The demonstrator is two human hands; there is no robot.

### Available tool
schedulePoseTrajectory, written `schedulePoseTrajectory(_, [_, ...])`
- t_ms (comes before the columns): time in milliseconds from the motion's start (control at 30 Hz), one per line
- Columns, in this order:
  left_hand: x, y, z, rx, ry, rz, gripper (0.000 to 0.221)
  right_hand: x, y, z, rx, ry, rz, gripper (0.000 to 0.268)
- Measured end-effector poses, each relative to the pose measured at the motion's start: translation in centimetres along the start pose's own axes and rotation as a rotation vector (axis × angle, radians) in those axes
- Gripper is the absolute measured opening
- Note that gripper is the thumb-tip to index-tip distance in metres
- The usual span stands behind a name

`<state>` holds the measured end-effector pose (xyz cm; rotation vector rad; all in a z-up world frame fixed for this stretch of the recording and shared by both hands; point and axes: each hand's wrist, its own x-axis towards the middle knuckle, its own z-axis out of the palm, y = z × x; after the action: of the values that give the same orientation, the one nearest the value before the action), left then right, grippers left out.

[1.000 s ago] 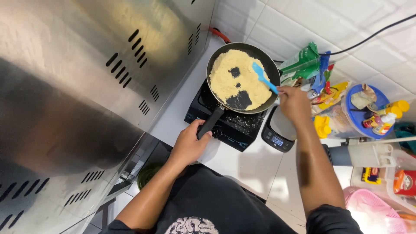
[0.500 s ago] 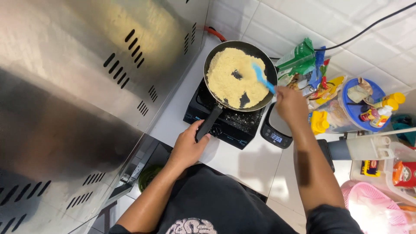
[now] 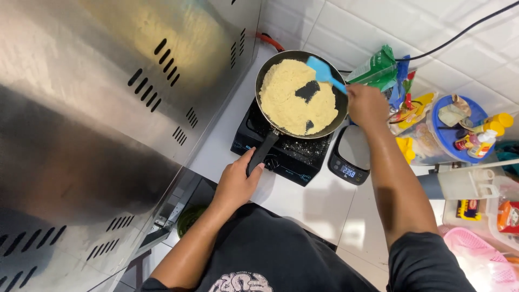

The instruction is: Toasting milk powder in a frying pan on a portable stove while stirring continuously with a spatula to prevent burning.

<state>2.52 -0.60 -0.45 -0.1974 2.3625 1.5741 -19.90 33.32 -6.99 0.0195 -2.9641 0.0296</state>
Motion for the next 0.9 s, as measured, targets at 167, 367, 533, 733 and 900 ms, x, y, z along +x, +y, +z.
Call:
schedulePoseTrajectory(167, [0.8,-0.6,-0.5,0.008,0.04,-0.014,0.051,-2.4,-4.4,-2.6,0.184,-0.206,-0.075,0.024])
schedulePoseTrajectory(367, [1.4,0.1,-2.1,0.021,0.082,-0.009,0.047,-3.6,-1.3,-9.4,-0.05,-0.037,-0.286,0.022])
schedulePoseTrajectory(533, [3.2,-0.1,-2.6,0.078,0.032,-0.143,0.026,3.3,2.4,-5.8,-0.229,0.042,-0.506,0.047])
schedulePoseTrajectory(733, [4.3,-0.4,-2.7,0.101,0.066,-0.193,0.03,9.6,-3.0,-8.4,-0.363,0.207,-0.987,0.046])
schedulePoseTrajectory(900, [4.8,-0.3,-2.4,0.055,0.096,-0.201,0.029,15.6,-6.1,-6.8,-0.476,0.264,-1.219,0.054])
